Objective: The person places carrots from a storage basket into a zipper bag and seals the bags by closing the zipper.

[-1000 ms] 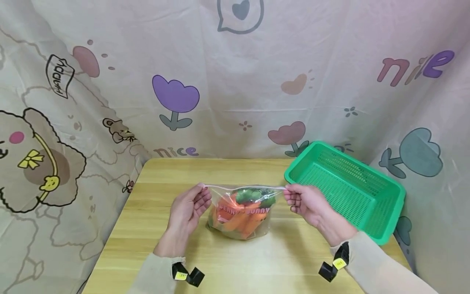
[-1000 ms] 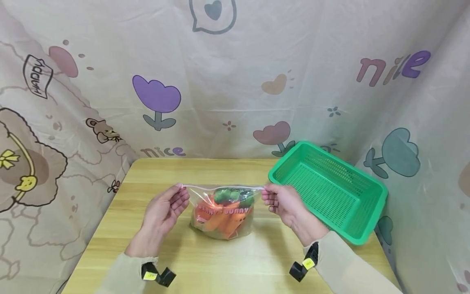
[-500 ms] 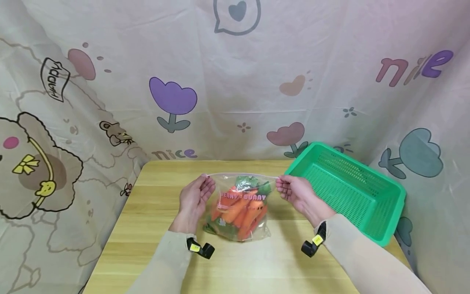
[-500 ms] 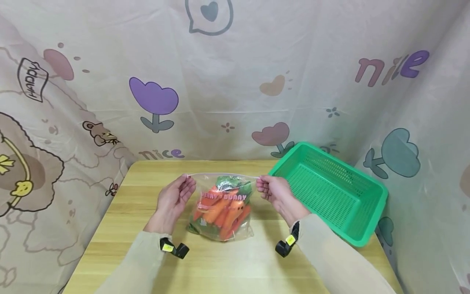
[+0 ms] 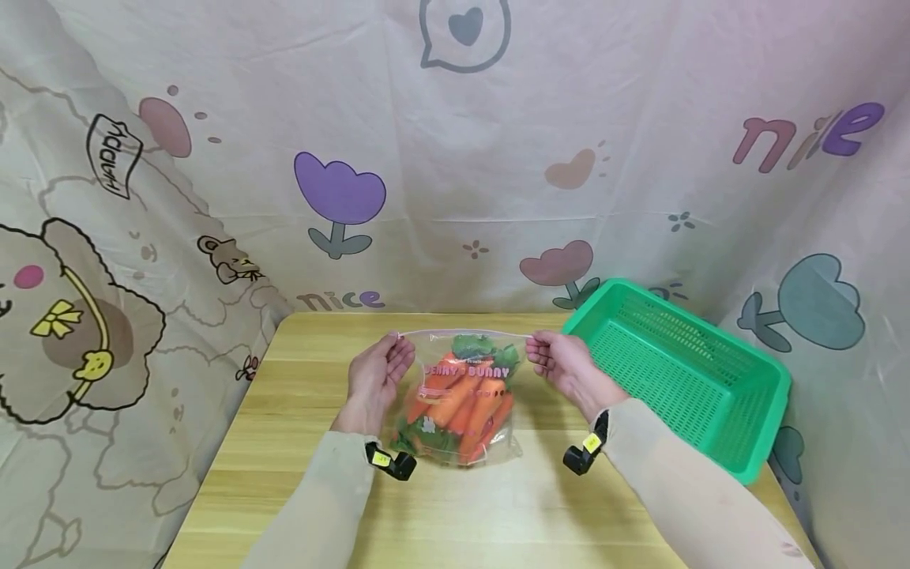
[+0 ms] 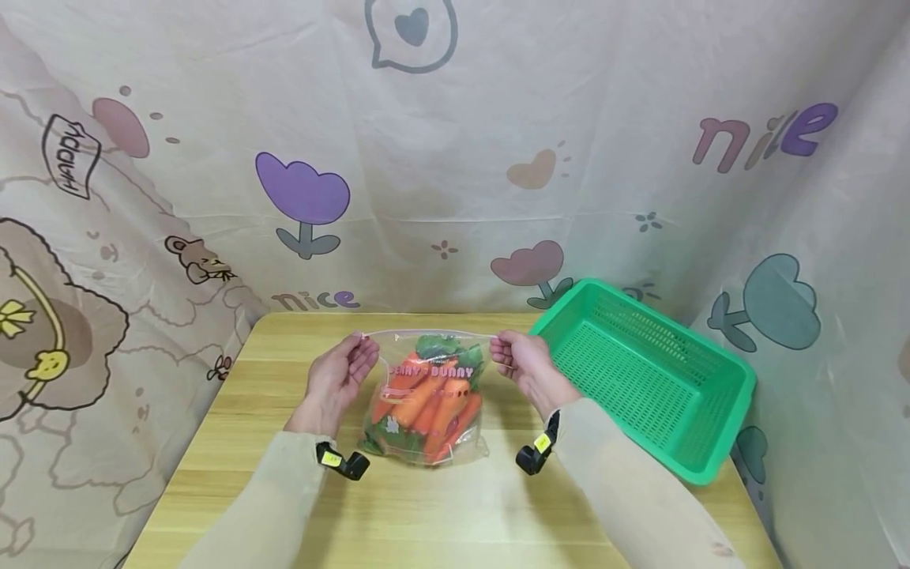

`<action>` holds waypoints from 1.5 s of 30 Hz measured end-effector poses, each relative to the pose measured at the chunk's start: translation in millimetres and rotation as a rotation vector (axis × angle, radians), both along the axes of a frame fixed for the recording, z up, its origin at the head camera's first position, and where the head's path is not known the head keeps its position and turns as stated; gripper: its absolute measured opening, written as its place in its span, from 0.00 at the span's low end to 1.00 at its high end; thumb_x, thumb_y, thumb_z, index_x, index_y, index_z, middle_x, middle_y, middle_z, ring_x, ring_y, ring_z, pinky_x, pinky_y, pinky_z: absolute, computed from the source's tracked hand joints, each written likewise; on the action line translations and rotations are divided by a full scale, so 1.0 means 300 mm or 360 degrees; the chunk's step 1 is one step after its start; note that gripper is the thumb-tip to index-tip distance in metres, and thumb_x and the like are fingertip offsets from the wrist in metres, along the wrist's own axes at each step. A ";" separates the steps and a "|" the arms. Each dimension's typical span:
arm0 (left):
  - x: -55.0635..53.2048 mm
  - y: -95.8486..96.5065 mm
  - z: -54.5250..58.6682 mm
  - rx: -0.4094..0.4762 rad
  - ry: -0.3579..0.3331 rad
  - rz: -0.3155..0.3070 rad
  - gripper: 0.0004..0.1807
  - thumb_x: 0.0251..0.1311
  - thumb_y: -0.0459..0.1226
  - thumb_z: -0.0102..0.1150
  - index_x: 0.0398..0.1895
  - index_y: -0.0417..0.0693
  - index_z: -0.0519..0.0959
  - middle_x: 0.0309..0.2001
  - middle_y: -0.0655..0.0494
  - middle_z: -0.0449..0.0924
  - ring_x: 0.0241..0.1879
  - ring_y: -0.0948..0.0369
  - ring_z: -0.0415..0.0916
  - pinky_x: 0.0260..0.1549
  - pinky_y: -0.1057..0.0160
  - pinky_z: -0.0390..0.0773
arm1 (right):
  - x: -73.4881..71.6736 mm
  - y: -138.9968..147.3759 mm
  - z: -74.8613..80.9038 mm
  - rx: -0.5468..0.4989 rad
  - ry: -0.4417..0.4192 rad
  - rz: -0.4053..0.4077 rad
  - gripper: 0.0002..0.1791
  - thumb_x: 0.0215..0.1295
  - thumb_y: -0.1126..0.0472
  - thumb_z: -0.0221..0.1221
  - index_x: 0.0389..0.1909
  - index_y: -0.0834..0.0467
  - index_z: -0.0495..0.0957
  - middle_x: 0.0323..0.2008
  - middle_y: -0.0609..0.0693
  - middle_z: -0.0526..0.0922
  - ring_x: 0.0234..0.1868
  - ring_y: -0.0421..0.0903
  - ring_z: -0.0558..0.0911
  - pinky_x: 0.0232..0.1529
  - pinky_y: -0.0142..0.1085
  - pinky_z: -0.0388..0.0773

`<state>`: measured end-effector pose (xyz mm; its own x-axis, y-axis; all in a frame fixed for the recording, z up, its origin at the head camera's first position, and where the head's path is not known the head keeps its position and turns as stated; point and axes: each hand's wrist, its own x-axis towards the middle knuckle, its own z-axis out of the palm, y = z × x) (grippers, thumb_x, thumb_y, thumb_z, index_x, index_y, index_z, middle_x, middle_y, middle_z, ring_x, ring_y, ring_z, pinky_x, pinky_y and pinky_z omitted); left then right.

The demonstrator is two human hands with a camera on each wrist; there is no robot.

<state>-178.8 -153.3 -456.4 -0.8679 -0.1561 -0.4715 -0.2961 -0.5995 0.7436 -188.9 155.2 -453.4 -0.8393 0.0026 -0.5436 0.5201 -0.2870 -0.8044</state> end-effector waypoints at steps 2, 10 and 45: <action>-0.009 0.002 -0.004 -0.0011 -0.0006 0.0002 0.10 0.76 0.36 0.58 0.53 0.41 0.78 0.34 0.55 0.87 0.39 0.62 0.88 0.53 0.64 0.84 | -0.007 -0.003 -0.005 -0.0011 -0.0004 -0.0019 0.12 0.80 0.59 0.53 0.51 0.62 0.79 0.29 0.45 0.86 0.30 0.38 0.83 0.33 0.30 0.76; -0.030 0.000 -0.026 -0.0018 -0.0032 0.0004 0.09 0.76 0.36 0.58 0.53 0.41 0.79 0.33 0.55 0.87 0.39 0.62 0.89 0.52 0.64 0.85 | -0.019 -0.010 -0.018 0.0006 -0.0016 -0.0043 0.10 0.80 0.59 0.52 0.48 0.60 0.79 0.32 0.45 0.86 0.32 0.38 0.83 0.34 0.30 0.76; -0.043 -0.005 -0.131 -0.1447 0.0240 -0.0722 0.26 0.74 0.44 0.59 0.73 0.53 0.75 0.73 0.45 0.73 0.67 0.45 0.72 0.68 0.40 0.72 | -0.044 -0.155 -0.134 0.0579 0.0309 0.0088 0.19 0.77 0.61 0.53 0.60 0.70 0.77 0.48 0.61 0.86 0.46 0.52 0.86 0.49 0.43 0.84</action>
<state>-191.6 -154.8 -495.6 -0.9746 -0.0426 -0.2201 -0.2207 0.3539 0.9089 -202.1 108.8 -493.8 -0.9305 0.1171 -0.3470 0.3553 0.0581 -0.9330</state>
